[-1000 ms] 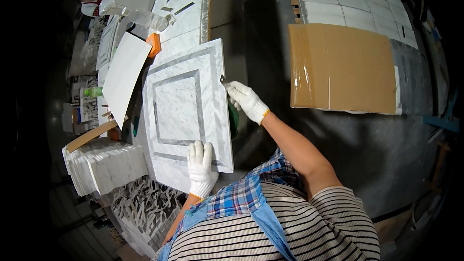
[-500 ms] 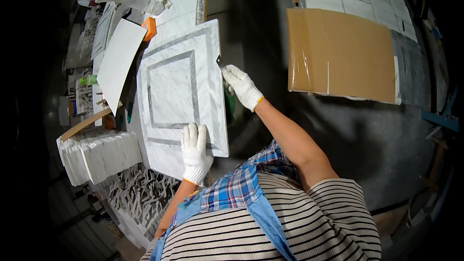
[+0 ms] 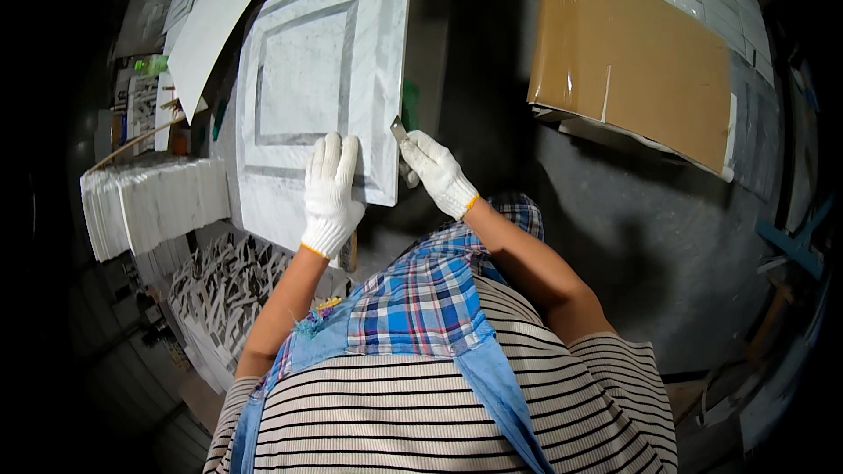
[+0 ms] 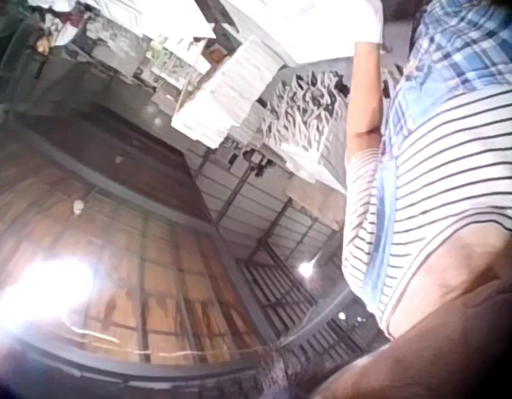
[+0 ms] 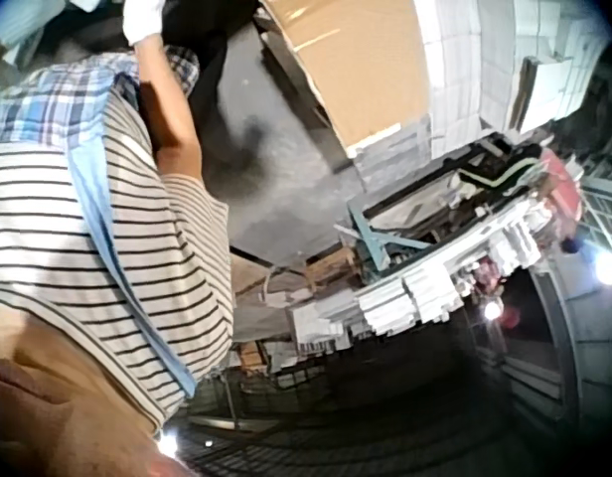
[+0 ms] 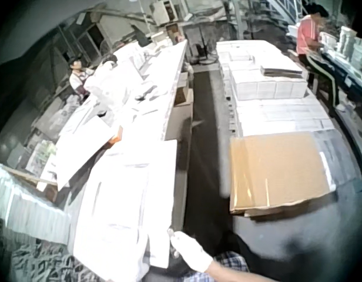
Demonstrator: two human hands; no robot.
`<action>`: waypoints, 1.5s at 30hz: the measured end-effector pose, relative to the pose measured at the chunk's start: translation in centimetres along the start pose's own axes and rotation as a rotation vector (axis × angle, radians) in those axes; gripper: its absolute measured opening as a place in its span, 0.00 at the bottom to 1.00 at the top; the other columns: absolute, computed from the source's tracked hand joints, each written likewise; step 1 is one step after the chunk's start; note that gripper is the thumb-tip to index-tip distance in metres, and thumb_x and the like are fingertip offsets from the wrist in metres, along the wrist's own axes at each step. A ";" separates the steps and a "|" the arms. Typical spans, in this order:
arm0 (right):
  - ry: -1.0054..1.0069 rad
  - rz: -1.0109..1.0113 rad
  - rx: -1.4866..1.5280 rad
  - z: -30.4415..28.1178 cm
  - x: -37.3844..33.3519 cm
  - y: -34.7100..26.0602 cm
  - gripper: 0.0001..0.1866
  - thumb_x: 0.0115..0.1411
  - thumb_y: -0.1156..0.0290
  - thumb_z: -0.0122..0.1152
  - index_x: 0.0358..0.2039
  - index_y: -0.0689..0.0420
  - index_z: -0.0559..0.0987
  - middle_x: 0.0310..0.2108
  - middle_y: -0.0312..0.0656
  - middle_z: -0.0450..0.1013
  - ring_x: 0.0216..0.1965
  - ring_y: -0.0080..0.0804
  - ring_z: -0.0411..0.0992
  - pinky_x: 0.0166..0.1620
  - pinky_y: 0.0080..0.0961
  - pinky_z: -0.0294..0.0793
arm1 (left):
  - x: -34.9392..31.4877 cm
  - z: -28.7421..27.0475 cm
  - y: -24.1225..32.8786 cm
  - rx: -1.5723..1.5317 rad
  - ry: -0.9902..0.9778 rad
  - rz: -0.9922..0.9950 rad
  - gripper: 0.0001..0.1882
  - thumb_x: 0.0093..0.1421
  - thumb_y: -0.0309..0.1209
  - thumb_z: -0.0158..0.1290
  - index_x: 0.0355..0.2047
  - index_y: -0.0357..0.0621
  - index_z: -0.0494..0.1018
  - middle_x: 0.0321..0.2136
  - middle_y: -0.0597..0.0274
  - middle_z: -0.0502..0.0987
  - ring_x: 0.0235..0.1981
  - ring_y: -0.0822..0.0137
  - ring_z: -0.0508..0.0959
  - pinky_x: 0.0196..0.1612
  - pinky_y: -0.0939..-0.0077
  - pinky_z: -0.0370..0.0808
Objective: The person applies a protective film to a square marble-patterned tile. They peel the backing from the film, align it over the tile, and use a green squeegee to smooth the surface and remove air bubbles. The person then uses a utility knife to trim the excess film along the tile's edges.
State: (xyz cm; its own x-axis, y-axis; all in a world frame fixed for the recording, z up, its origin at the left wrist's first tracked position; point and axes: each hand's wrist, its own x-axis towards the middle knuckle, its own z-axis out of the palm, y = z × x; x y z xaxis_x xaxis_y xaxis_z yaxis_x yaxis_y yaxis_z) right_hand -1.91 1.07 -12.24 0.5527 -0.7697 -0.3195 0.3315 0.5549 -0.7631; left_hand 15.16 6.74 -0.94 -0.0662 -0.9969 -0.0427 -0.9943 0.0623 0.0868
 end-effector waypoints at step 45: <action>-0.970 0.295 -0.877 9.0 -2.2 -11.5 0.23 0.63 0.67 0.56 0.60 0.49 0.74 0.32 0.44 0.79 0.29 0.25 0.76 0.37 0.26 0.78 | -9.5 -6.6 3.6 -0.985 0.197 -1.045 0.16 0.62 0.37 0.56 0.41 0.35 0.78 0.25 0.58 0.81 0.28 0.66 0.81 0.31 0.71 0.76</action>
State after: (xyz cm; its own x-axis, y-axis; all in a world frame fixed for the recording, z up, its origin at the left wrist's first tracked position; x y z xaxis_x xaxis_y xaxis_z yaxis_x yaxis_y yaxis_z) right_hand -0.07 -0.79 2.27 0.9545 0.0791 -0.2875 -0.2881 -0.0049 -0.9576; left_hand 12.80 16.06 6.31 0.7326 -0.5605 -0.3862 -0.1147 -0.6610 0.7416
